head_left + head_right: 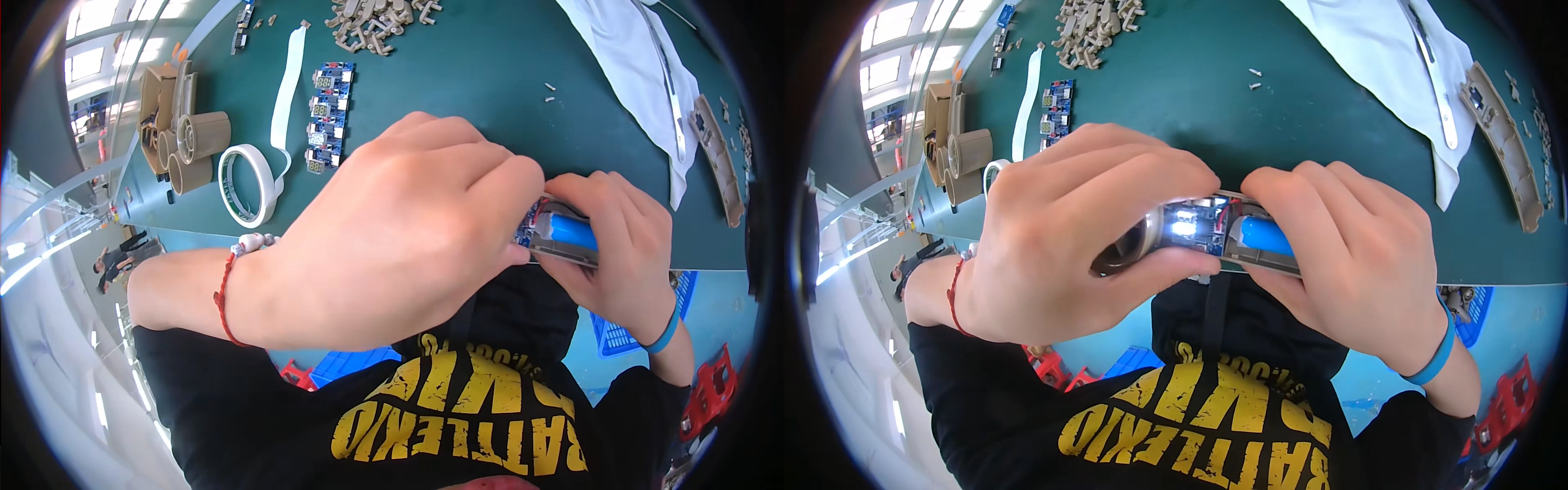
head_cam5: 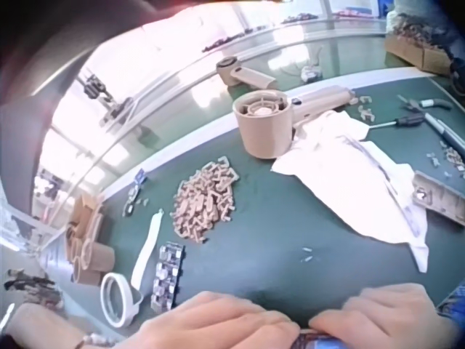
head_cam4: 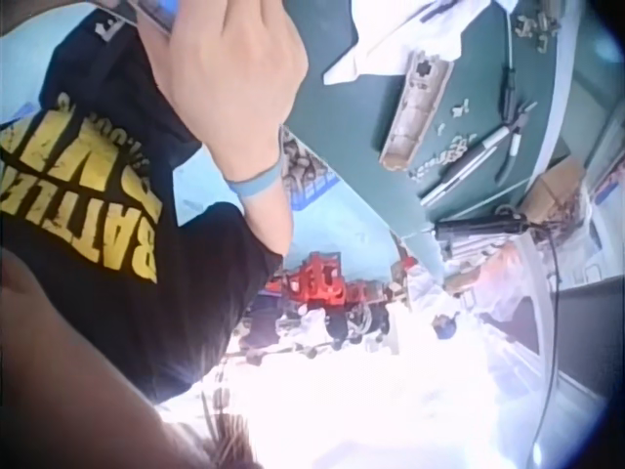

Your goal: Assembling components into handheld fan housings using an electric screwdriver.

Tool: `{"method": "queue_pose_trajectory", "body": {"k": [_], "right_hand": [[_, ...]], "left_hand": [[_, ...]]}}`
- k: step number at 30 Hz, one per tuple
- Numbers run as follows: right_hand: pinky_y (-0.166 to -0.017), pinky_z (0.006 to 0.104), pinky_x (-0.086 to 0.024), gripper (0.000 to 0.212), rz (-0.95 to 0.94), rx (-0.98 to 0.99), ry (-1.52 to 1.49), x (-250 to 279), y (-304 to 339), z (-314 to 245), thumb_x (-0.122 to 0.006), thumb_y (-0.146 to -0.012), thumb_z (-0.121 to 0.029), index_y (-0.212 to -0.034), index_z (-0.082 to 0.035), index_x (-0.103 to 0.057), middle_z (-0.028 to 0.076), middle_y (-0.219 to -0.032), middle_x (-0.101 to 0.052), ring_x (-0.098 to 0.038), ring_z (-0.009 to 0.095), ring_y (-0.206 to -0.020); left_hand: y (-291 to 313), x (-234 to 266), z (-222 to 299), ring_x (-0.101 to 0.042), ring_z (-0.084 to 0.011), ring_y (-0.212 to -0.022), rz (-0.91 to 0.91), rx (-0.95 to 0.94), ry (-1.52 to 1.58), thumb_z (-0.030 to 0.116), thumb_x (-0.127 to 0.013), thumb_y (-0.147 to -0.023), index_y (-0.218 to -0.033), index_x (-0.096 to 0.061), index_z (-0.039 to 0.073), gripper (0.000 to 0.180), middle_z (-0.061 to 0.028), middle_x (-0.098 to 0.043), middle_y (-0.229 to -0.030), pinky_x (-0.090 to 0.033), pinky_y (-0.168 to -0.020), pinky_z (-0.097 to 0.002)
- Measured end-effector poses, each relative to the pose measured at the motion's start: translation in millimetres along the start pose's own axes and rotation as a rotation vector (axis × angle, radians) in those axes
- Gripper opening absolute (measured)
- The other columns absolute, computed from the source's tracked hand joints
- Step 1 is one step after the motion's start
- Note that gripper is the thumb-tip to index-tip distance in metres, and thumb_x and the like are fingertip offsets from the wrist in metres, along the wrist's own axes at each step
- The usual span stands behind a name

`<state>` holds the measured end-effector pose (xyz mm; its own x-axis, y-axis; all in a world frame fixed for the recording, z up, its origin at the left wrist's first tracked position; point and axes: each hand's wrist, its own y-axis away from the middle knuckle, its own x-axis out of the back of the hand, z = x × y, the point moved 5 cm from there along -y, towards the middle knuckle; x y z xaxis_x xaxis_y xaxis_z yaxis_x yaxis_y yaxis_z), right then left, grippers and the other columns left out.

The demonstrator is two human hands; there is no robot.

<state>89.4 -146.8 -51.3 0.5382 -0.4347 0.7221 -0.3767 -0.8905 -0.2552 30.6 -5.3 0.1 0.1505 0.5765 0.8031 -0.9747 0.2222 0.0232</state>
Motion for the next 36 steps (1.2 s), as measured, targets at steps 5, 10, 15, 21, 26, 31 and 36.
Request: {"method": "queue_pose_trajectory", "body": {"k": [5,10,15,21,26,31,36], "right_hand": [[-0.058,0.0337,-0.045,0.05,-0.006,0.002,-0.012,-0.4,2.2,1.1,-0.081,-0.061,-0.012,-0.103,-0.004,-0.056,0.01,-0.08,-0.058,-0.058,0.027,-0.067],[-0.057,0.0342,-0.043,0.05,-0.024,0.01,-0.016,-1.1,1.0,0.5,-0.081,-0.063,-0.015,-0.104,-0.002,-0.056,0.011,-0.079,-0.057,-0.056,0.028,-0.066],[-0.05,0.0303,-0.042,0.042,-0.011,0.032,0.02,1.6,-1.5,-1.7,-0.078,-0.068,-0.019,-0.101,0.0,-0.06,0.009,-0.075,-0.057,-0.055,0.023,-0.058],[-0.049,0.0311,-0.043,0.046,-0.027,0.052,0.025,0.7,-1.8,-1.2,-0.079,-0.067,-0.02,-0.103,0.001,-0.06,0.01,-0.076,-0.059,-0.055,0.023,-0.058],[-0.05,0.0311,-0.044,0.047,-0.044,0.06,0.042,1.8,-1.6,-2.0,-0.079,-0.067,-0.019,-0.104,0.001,-0.06,0.01,-0.078,-0.059,-0.056,0.023,-0.059],[-0.052,0.031,-0.044,0.048,-0.046,0.035,0.017,2.9,-0.4,-1.2,-0.079,-0.065,-0.017,-0.105,0.0,-0.059,0.009,-0.078,-0.058,-0.056,0.023,-0.06],[-0.055,0.0312,-0.045,0.047,-0.027,0.042,0.022,0.7,-0.5,-1.6,-0.078,-0.063,-0.015,-0.103,-0.001,-0.059,0.009,-0.08,-0.058,-0.056,0.024,-0.064]], "left_hand": [[-0.6,-2.4,2.2,-0.065,-0.028,-0.08,0.017,0.0,-0.004,0.011,-0.083,-0.06,-0.092,-0.064,0.002,0.038,-0.0097,-0.067,-0.086,-0.053,-0.066,-0.0328],[0.6,-2.7,2.0,-0.065,-0.0289,-0.08,-0.019,0.021,-0.042,0.01,-0.081,-0.061,-0.092,-0.064,0.001,0.037,-0.0111,-0.068,-0.089,-0.053,-0.068,-0.0335],[1.3,-4.0,1.3,-0.064,-0.0288,-0.079,0.045,0.033,0.027,0.01,-0.081,-0.057,-0.089,-0.064,0.0,0.038,-0.0115,-0.068,-0.09,-0.053,-0.067,-0.0339],[-6.9,-1.4,0.7,-0.062,-0.0286,-0.075,-0.037,0.085,-0.025,0.01,-0.081,-0.055,-0.091,-0.062,0.002,0.042,-0.0099,-0.065,-0.083,-0.05,-0.063,-0.0343],[-8.3,-0.9,-0.4,-0.06,-0.028,-0.071,0.091,0.018,0.029,0.009,-0.081,-0.055,-0.096,-0.06,0.004,0.046,-0.0079,-0.061,-0.078,-0.048,-0.061,-0.0349],[-5.3,-5.4,-2.9,-0.061,-0.0284,-0.077,-0.158,0.127,-0.037,0.009,-0.08,-0.058,-0.1,-0.058,0.005,0.048,-0.0083,-0.061,-0.081,-0.048,-0.069,-0.0361],[-2.0,0.4,0.2,-0.059,-0.033,-0.09,-0.201,0.089,0.03,0.003,-0.075,-0.068,-0.103,-0.058,0.005,0.038,-0.011,-0.062,-0.091,-0.045,-0.084,-0.0399]]}}
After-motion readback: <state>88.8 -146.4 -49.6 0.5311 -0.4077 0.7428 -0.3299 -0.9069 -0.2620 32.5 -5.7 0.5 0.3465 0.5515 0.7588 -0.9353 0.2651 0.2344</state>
